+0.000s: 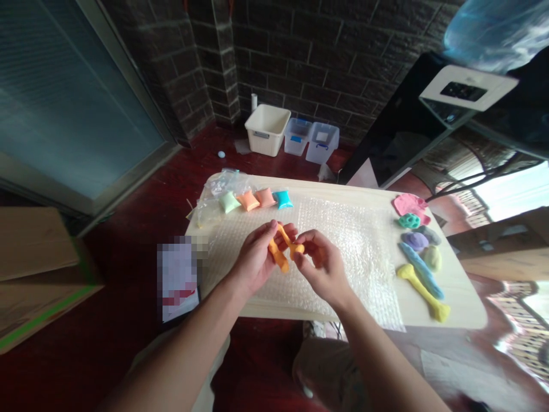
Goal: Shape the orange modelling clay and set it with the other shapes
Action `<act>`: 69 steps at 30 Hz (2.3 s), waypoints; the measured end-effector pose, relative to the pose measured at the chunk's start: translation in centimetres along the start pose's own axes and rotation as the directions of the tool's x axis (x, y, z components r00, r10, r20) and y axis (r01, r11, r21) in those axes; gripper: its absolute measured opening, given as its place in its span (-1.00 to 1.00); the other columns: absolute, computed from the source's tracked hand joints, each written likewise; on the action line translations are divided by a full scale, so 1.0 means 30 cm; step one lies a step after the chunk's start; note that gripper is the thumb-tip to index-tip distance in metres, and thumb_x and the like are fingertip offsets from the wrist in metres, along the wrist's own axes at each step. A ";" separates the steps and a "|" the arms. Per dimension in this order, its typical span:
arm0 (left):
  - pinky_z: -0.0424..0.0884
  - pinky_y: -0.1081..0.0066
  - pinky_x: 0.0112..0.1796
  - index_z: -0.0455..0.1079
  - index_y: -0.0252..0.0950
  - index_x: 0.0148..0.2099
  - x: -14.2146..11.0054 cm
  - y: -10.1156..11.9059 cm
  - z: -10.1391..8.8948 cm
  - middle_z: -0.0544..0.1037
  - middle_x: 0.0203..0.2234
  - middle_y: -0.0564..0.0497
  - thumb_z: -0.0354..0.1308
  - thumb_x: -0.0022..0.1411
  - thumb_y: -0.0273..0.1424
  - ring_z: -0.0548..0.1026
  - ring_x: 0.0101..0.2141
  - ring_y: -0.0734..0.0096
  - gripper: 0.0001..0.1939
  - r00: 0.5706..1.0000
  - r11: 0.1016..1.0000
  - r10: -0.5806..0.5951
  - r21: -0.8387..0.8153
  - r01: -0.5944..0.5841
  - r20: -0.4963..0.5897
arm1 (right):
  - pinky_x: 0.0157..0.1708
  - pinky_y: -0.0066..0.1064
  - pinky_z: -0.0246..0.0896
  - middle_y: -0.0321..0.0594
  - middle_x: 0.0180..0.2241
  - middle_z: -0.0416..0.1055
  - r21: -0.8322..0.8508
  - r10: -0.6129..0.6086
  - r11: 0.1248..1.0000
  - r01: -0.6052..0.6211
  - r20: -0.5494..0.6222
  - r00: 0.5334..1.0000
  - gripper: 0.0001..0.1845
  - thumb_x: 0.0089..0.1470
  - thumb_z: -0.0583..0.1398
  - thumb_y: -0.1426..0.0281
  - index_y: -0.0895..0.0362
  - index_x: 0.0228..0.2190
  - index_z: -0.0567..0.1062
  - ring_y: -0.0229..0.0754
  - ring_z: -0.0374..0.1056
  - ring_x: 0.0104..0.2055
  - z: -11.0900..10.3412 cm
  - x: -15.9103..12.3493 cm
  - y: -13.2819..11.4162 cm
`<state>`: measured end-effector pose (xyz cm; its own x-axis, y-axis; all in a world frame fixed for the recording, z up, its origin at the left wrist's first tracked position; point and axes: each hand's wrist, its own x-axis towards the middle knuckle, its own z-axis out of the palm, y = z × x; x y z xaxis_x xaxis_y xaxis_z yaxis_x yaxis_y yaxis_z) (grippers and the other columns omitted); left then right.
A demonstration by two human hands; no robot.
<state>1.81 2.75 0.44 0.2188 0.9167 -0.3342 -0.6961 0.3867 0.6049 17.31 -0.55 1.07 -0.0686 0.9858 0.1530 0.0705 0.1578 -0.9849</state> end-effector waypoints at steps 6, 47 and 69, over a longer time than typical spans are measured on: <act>0.61 0.29 -0.12 0.48 -0.29 -0.14 0.000 0.019 0.019 0.57 -0.39 0.08 0.44 0.35 -0.19 0.60 -0.37 0.40 -0.70 0.997 0.991 0.002 -0.137 -0.012 -0.074 | -0.19 -0.25 0.49 -0.14 -0.20 0.56 0.107 0.059 0.992 -0.062 0.037 0.998 -0.71 0.22 0.41 0.18 0.06 -0.17 0.51 -0.13 0.51 -0.24 0.049 -0.020 0.016; 0.33 0.48 -0.59 0.57 -0.33 -0.32 -0.006 -0.017 -0.004 0.59 -0.53 -0.06 0.24 0.25 0.32 0.51 -0.58 0.41 -0.28 0.992 0.900 0.109 0.430 -0.069 -0.070 | 0.08 0.12 0.42 -0.04 -0.01 0.52 -0.377 -0.237 0.904 0.203 -0.047 0.970 -0.66 0.27 0.39 0.25 -0.03 0.06 0.65 0.14 0.44 0.05 0.032 -0.012 0.007; 0.52 0.43 -0.52 0.60 -0.34 -0.21 -0.015 -0.061 -0.031 0.63 -0.34 -0.06 0.59 -0.04 -0.46 0.57 -0.47 0.35 -0.67 0.976 0.729 -0.142 0.685 -0.008 0.164 | -0.35 -0.29 0.40 -0.27 -0.41 0.56 0.225 0.243 0.948 -0.227 -0.048 0.969 -0.62 0.07 0.53 0.12 0.10 -0.21 0.65 -0.20 0.44 -0.40 -0.084 0.050 0.029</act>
<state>2.36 1.53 -1.19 0.4246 0.8563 -0.2941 -0.0412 0.3428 0.9385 19.79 1.21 0.65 -0.0011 0.9962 -0.0875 -0.1413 -0.0868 -0.9862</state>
